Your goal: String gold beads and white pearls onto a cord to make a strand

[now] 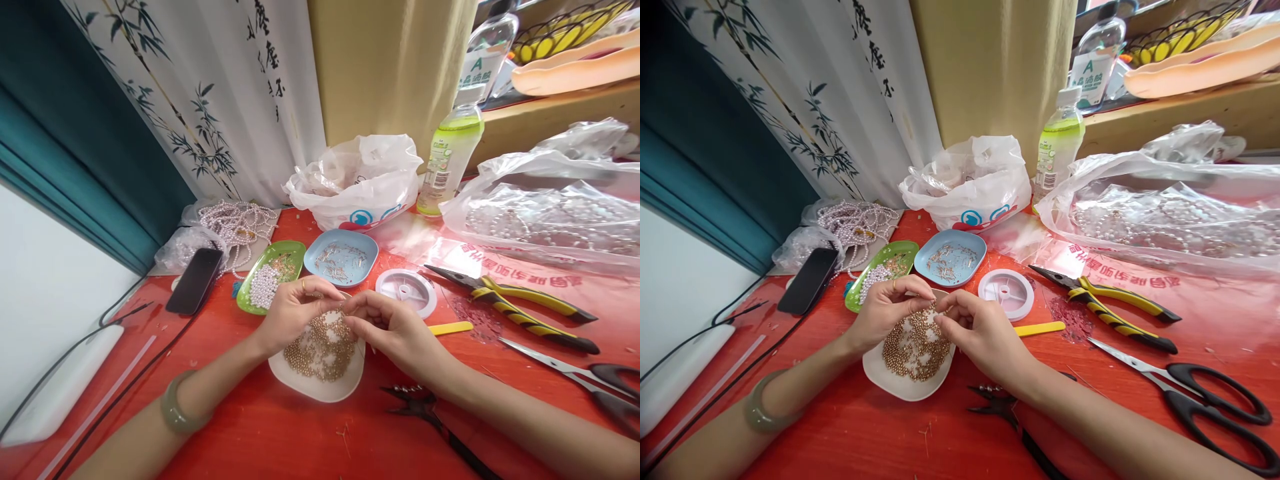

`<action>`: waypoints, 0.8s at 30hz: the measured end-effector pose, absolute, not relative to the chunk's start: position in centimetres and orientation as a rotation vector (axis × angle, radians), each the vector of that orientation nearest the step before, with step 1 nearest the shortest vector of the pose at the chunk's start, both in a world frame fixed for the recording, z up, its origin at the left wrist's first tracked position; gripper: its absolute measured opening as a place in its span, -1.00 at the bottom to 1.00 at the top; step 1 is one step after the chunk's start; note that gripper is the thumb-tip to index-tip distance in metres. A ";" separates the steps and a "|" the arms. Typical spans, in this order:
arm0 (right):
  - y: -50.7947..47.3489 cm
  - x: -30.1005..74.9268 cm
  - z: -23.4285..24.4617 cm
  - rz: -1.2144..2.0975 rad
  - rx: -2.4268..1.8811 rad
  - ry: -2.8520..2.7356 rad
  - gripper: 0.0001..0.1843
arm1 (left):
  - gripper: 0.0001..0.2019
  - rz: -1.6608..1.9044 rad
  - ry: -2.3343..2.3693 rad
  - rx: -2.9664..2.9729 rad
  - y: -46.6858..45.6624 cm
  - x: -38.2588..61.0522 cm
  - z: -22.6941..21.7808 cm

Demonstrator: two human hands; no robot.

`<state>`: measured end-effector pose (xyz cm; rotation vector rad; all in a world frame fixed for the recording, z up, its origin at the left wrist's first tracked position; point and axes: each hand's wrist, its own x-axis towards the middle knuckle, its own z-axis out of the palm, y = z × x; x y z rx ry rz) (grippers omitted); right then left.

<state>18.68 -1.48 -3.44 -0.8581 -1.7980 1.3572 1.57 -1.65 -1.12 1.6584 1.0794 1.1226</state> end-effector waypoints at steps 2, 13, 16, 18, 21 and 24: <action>-1.5 18.7 -3.3 1.344 -0.870 -1.820 -0.91 | -0.98 1.111 1.101 1.645 -1.7 1.6 -1.1; -1.6 18.9 -3.3 1.320 -0.922 -1.836 -0.87 | -0.98 1.091 1.067 1.605 -1.8 1.7 -1.1; -1.6 18.9 -3.3 1.291 -0.917 -1.850 -0.87 | -0.98 1.103 1.051 1.621 -1.9 1.8 -1.2; -1.6 18.9 -3.3 1.277 -0.918 -1.859 -0.87 | -0.98 1.119 1.047 1.638 -1.9 1.9 -1.3; -1.6 19.0 -3.2 1.272 -0.924 -1.873 -0.87 | -0.98 1.141 1.071 1.665 -2.0 1.9 -1.2; -1.7 19.0 -3.1 1.266 -0.928 -1.876 -0.87 | -0.98 1.122 1.123 1.665 -2.1 2.0 -1.1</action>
